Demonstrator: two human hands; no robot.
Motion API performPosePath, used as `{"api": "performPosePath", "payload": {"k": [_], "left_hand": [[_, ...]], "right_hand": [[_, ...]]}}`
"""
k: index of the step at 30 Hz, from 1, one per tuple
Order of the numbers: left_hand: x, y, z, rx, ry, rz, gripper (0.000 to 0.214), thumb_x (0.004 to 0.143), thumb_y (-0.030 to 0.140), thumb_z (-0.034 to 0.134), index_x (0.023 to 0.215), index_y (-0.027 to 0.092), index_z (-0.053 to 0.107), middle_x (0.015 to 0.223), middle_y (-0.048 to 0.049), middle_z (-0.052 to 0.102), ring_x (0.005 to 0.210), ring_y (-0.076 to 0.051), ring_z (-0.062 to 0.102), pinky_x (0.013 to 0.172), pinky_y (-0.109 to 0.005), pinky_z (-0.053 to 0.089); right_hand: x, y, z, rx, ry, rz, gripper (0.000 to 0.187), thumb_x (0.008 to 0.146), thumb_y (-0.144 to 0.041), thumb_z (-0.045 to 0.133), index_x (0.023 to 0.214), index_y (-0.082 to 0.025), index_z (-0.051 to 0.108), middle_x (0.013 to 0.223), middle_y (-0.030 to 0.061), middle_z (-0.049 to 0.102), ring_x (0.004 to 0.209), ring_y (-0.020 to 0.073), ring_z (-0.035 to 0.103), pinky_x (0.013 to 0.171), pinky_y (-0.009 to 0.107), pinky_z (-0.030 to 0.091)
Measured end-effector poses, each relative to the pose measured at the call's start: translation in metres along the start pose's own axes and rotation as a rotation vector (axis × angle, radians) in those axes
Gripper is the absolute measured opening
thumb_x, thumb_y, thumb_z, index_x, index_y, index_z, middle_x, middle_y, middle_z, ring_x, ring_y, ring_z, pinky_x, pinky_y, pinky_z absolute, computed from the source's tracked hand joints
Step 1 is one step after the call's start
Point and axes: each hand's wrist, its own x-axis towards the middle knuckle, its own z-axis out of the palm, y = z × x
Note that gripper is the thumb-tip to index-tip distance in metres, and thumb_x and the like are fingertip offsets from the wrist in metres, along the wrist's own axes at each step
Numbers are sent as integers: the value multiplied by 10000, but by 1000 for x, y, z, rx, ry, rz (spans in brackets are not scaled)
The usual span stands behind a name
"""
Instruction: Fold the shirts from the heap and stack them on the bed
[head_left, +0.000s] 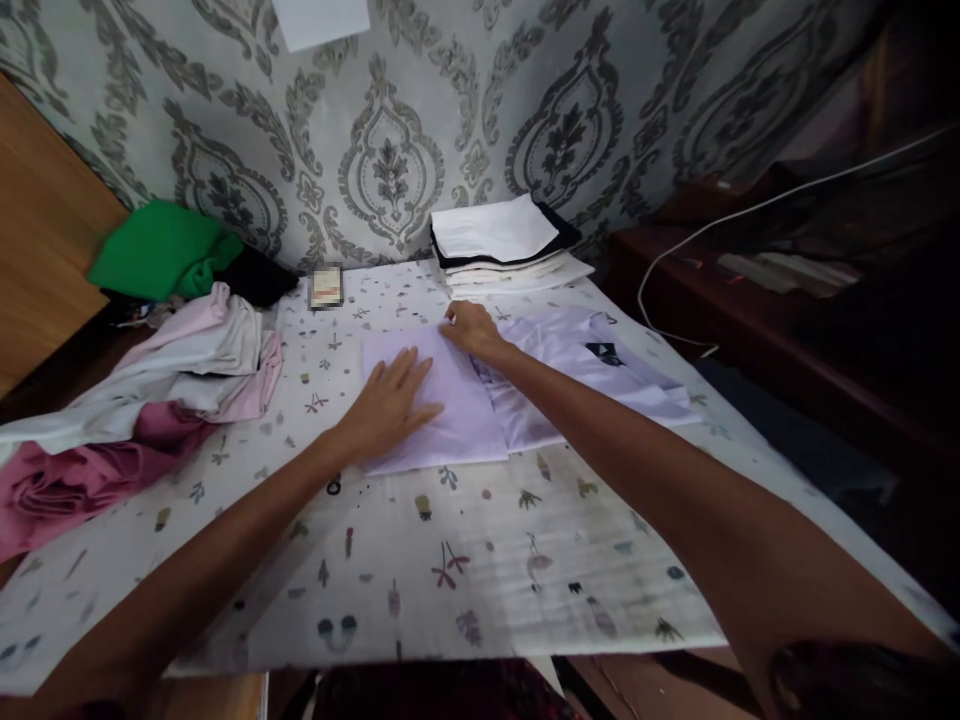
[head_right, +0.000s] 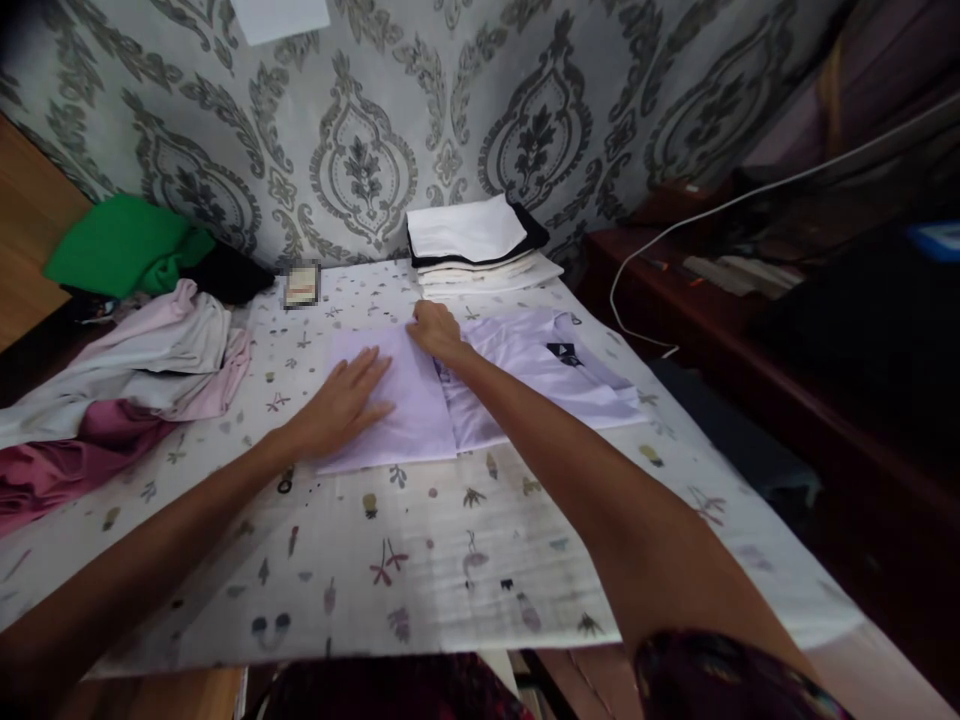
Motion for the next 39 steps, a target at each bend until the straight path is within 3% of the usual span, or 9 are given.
{"api": "performPosePath", "payload": {"k": [5, 9, 14, 19, 24, 28, 31, 34, 39], "left_hand": [[-13, 11, 8, 37, -96, 0, 729, 983, 648, 309, 1546, 185, 313, 1664, -174, 191, 1552, -309, 115, 1235, -550, 107], [-21, 11, -7, -76, -45, 12, 641, 1011, 587, 305, 1510, 188, 357, 1647, -150, 270, 1537, -284, 194, 1231, -517, 173], [-45, 31, -20, -151, 77, 204, 415, 1010, 493, 428, 1247, 186, 577, 1299, -124, 613, 1203, -252, 560, 1008, -409, 452], [-44, 62, -11, 127, 43, 327, 274, 995, 402, 505, 1068, 165, 621, 1055, -98, 637, 964, -249, 574, 822, -389, 469], [-36, 75, -7, 210, 3, 264, 190, 1013, 267, 454, 1011, 166, 614, 997, -71, 633, 948, -216, 584, 749, -318, 474], [-38, 80, -8, 205, 74, 173, 202, 1021, 236, 408, 1027, 180, 601, 982, -61, 632, 956, -198, 593, 665, -275, 465], [-40, 85, -5, 221, 73, 158, 208, 1024, 231, 403, 1059, 182, 602, 1005, -66, 636, 986, -204, 592, 665, -277, 474], [-42, 88, -2, 208, 18, 184, 213, 1018, 322, 455, 1069, 188, 613, 1044, -71, 639, 1019, -220, 584, 693, -291, 496], [-46, 75, -11, 33, 66, 192, 247, 1011, 376, 460, 1038, 207, 639, 981, -55, 655, 954, -214, 604, 782, -333, 528]], "right_hand": [[-37, -15, -15, -91, 108, -120, 346, 929, -226, 514, 1258, -156, 593, 1265, 158, 616, 1094, 284, 580, 888, 380, 447], [-103, -16, -34, -29, 116, -356, 253, 978, -298, 472, 1111, -162, 639, 1137, 115, 644, 925, 208, 587, 793, 311, 419], [-165, 14, -48, -26, -82, -134, 367, 991, -423, 416, 755, -191, 575, 731, 26, 611, 654, 159, 503, 611, 285, 316], [-167, 28, -45, 41, -188, -34, 399, 935, -429, 493, 608, -202, 504, 617, -6, 548, 604, 136, 466, 582, 272, 299], [-154, 17, -40, 148, -258, 20, 197, 765, -273, 673, 620, -190, 568, 630, -19, 579, 638, 133, 515, 591, 251, 347], [-153, 11, -44, 262, -135, -119, 115, 754, -211, 655, 681, -186, 570, 649, -31, 578, 630, 117, 512, 606, 237, 367], [-158, 13, -48, 210, -12, -228, 76, 805, -239, 621, 760, -189, 586, 692, -21, 613, 641, 126, 521, 604, 244, 356], [-166, 19, -47, -4, -28, -186, 21, 817, -189, 605, 835, -190, 616, 796, 17, 668, 708, 152, 563, 609, 253, 346], [-173, 25, -43, -88, 41, -120, 215, 896, -226, 550, 1085, -188, 644, 1035, 75, 697, 828, 190, 643, 664, 277, 436]]}}
